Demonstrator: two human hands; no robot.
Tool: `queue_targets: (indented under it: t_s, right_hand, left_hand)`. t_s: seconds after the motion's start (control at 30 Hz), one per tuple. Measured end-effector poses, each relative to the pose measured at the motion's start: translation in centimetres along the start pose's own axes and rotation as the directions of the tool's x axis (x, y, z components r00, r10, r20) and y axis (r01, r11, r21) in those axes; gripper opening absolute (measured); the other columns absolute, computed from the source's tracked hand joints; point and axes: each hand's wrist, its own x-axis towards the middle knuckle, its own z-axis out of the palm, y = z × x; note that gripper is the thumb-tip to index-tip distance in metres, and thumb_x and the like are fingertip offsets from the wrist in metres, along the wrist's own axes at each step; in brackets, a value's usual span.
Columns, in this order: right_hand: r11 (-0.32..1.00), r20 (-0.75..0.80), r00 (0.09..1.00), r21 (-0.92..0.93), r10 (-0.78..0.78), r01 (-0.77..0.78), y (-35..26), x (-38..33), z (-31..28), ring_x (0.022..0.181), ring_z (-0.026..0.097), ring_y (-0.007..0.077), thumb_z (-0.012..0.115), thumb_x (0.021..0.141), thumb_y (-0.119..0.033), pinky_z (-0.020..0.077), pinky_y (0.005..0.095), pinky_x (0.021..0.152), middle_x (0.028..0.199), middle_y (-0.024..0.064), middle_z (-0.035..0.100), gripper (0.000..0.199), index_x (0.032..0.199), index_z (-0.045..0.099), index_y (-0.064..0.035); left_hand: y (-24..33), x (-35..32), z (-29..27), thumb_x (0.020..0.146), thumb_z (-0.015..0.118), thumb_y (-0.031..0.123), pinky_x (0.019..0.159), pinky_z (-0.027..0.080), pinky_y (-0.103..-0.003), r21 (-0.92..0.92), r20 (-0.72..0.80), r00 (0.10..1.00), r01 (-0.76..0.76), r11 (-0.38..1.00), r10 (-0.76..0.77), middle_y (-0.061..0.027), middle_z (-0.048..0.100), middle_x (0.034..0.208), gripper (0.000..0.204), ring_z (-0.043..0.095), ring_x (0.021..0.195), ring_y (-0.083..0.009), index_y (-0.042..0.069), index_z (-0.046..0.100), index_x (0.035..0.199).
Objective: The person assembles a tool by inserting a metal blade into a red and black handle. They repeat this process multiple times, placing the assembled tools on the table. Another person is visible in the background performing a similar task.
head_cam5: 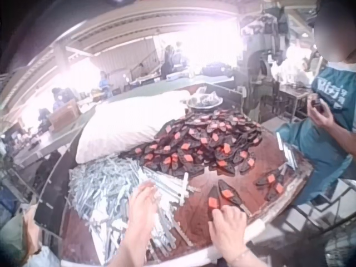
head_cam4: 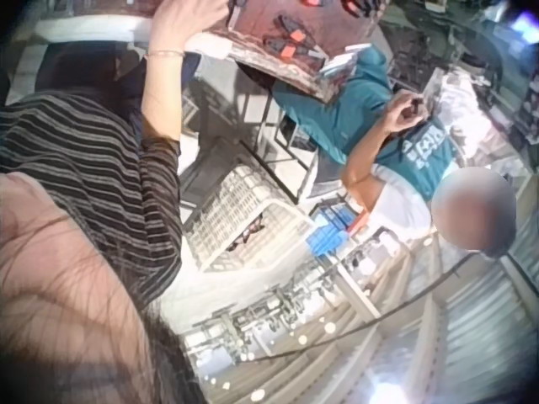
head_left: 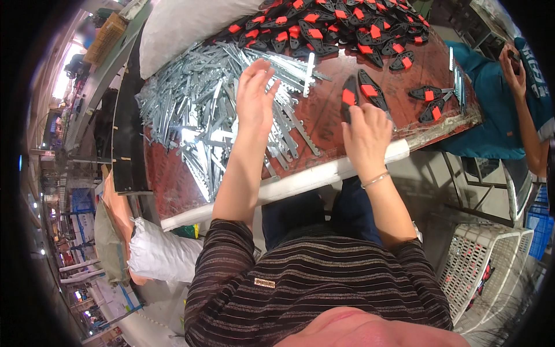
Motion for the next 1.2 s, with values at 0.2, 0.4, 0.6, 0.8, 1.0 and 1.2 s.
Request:
queue_targets:
  t_s: [0.2,0.4,0.6,0.8,1.0,1.2]
  right_hand:
    - [0.959,0.344,0.925,0.274,-0.162,0.065,-4.9,1.0,3.4,0.080,0.059,0.0255,0.069,0.069,-0.025,0.0478,0.0363,0.064,0.081,0.0082,0.059,0.025,0.082,0.057,-0.0072]
    - [0.917,0.514,0.850,0.382,-0.111,-0.112,-5.6,1.4,5.5,0.077,0.060,0.0308,0.060,0.072,-0.017,0.0479,0.0419,0.064,0.079,0.0131,0.059,0.016,0.079,0.053,-0.0039]
    - [0.860,0.492,0.869,0.462,-0.045,-0.217,-2.9,0.3,2.3,0.076,0.059,0.0309,0.057,0.074,-0.013,0.0472,0.0401,0.066,0.080,0.0134,0.059,0.013,0.083,0.054,-0.0038]
    - [0.461,0.463,0.885,0.775,0.052,-0.433,-0.7,-1.0,-1.6,0.070,0.057,0.0254,0.059,0.076,-0.004,0.0461,0.0336,0.066,0.082,0.0088,0.056,0.023,0.099,0.055,-0.0060]
    - [0.557,0.160,0.987,0.820,0.004,-0.135,2.0,-2.5,-2.6,0.070,0.055,0.0199,0.062,0.080,-0.006,0.0449,0.0271,0.062,0.083,0.0083,0.055,0.010,0.089,0.062,-0.0026]
    - [0.455,0.577,0.802,0.679,0.154,-0.576,2.7,-4.8,-4.8,0.061,0.053,0.0113,0.056,0.087,-0.012,0.0435,0.0245,0.057,0.076,0.0071,0.058,0.018,0.102,0.058,-0.0021]
  left_hand:
    - [-3.3,6.8,2.1,0.081,0.061,0.009,0.092,0.042,-0.036,0.322,0.068,0.998,-0.007,0.947,-0.015,-0.0139,0.047,0.123,0.044,0.047,0.110,-0.0195,-0.001,0.045,0.122]
    - [-8.2,16.1,1.2,0.074,0.065,0.012,0.092,0.041,-0.032,0.834,0.123,0.986,-0.165,0.527,0.114,-0.0188,0.050,0.124,0.057,0.053,0.109,-0.0231,-0.009,0.043,0.123]
    - [-10.3,17.9,5.2,0.065,0.076,0.028,0.084,0.047,-0.035,0.954,0.092,0.985,-0.130,0.270,0.149,-0.0188,0.058,0.111,0.063,0.059,0.100,-0.0306,-0.005,0.050,0.112]
    - [-11.4,19.5,4.1,0.074,0.069,0.006,0.069,0.050,-0.031,0.691,0.007,1.000,0.017,0.722,-0.030,-0.0092,0.062,0.095,0.030,0.061,0.079,-0.0216,0.001,0.056,0.100]
    - [-7.8,15.0,4.8,0.086,0.058,0.013,0.070,0.048,-0.029,0.067,0.042,0.907,0.416,0.907,-0.419,-0.0109,0.062,0.096,0.016,0.059,0.085,-0.0228,0.005,0.056,0.099]
    - [-3.4,8.9,5.5,0.089,0.046,0.012,0.087,0.051,-0.039,-0.239,0.210,0.875,0.479,0.844,-0.437,-0.0177,0.056,0.114,0.032,0.057,0.103,-0.0305,-0.008,0.045,0.115]
